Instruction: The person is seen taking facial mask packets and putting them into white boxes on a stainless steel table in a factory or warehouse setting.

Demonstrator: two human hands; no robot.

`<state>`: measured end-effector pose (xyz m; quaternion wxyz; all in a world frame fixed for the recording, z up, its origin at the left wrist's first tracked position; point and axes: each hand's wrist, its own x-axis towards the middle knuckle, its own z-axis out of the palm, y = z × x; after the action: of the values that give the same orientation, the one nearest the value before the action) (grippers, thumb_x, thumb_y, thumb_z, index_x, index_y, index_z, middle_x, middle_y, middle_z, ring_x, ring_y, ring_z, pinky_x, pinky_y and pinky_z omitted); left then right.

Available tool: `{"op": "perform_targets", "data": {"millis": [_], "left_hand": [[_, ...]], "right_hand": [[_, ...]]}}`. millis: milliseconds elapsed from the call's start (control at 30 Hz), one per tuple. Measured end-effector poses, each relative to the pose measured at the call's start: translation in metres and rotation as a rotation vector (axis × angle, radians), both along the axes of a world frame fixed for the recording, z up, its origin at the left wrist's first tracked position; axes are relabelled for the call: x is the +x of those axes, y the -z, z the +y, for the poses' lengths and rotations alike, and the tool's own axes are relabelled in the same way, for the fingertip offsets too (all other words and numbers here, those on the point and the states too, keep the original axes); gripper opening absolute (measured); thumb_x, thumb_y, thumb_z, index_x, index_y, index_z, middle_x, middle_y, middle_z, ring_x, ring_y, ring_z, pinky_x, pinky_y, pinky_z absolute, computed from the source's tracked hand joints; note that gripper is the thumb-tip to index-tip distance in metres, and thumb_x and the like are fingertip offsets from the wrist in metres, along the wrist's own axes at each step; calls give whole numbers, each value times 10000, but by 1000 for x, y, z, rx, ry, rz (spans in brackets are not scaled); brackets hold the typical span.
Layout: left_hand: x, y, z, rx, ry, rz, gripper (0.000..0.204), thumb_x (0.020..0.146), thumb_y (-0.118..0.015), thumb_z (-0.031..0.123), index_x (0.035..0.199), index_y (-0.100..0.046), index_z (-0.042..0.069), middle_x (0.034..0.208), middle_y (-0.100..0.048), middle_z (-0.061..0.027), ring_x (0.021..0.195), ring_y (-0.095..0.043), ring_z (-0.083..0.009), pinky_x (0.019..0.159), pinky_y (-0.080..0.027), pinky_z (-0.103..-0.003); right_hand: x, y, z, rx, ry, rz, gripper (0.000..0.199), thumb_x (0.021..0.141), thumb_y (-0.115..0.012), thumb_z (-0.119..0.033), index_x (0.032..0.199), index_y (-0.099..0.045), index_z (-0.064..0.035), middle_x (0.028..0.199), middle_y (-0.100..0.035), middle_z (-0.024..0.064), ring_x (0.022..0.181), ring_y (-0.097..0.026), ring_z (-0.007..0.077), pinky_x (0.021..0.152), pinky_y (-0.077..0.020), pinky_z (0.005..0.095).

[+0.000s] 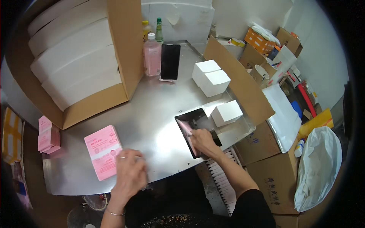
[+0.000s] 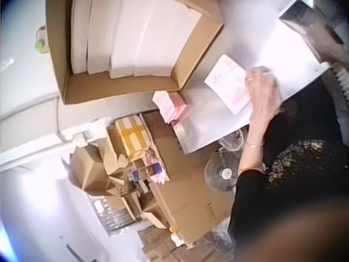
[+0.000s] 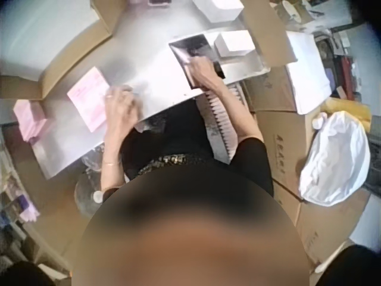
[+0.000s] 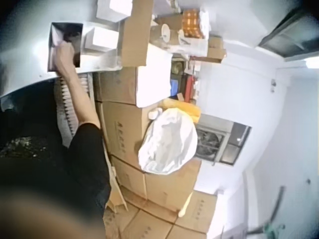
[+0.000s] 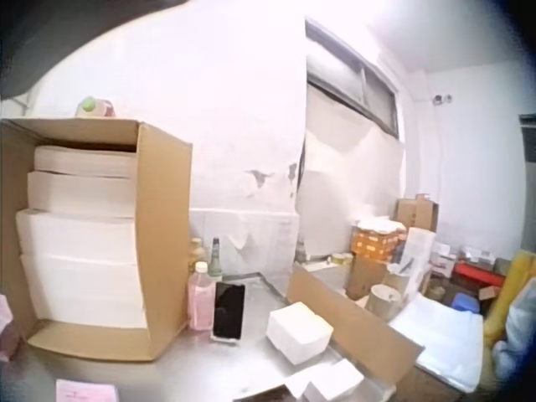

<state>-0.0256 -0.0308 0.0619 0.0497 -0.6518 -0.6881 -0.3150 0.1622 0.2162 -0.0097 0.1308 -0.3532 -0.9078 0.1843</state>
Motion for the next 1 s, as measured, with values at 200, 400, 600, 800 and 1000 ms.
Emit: {"op": "perform_targets", "data": {"millis": [200,400,600,800,1000], "left_hand": [[-10,11,-7,9,-71,-132,203,619,-625,-70,775,-545,32,1139,-558,-175,1060,-514,-393,896,-427,-486],[-60,8,-64,-76,-532,-25,237,731,-657,-34,937,-565,38,1165,-542,-182,1058,-521,-384,995,-371,-495],[-58,9,-49,-176,-414,191,170,815,-611,-37,960,-570,41,897,-554,-141,927,-532,-357,937,-378,-483],[14,43,25,0,99,-149,204,762,-619,-38,944,-558,30,912,-543,-172,864,-531,-361,734,-422,-457],[38,55,43,42,124,-223,433,731,-726,125,1139,-625,20,1301,-542,-235,1183,-535,-394,825,-443,-435]], "right_hand": [[7,-19,-6,72,-45,-310,176,839,-610,-155,756,-704,-32,734,-679,247,724,-695,410,680,-543,497],[54,-77,4,647,69,267,153,849,-657,-107,986,-688,-44,813,-655,131,786,-641,326,680,-484,453],[62,-49,43,662,312,107,115,895,-652,-136,927,-703,-38,866,-582,124,872,-570,303,782,-444,425],[66,-46,50,659,303,269,251,842,-617,-38,1078,-702,-39,962,-631,140,950,-582,333,833,-457,436],[24,-37,-57,700,-320,342,367,858,-527,-12,1202,-636,56,1110,-690,209,1090,-669,355,1073,-411,546]]}}
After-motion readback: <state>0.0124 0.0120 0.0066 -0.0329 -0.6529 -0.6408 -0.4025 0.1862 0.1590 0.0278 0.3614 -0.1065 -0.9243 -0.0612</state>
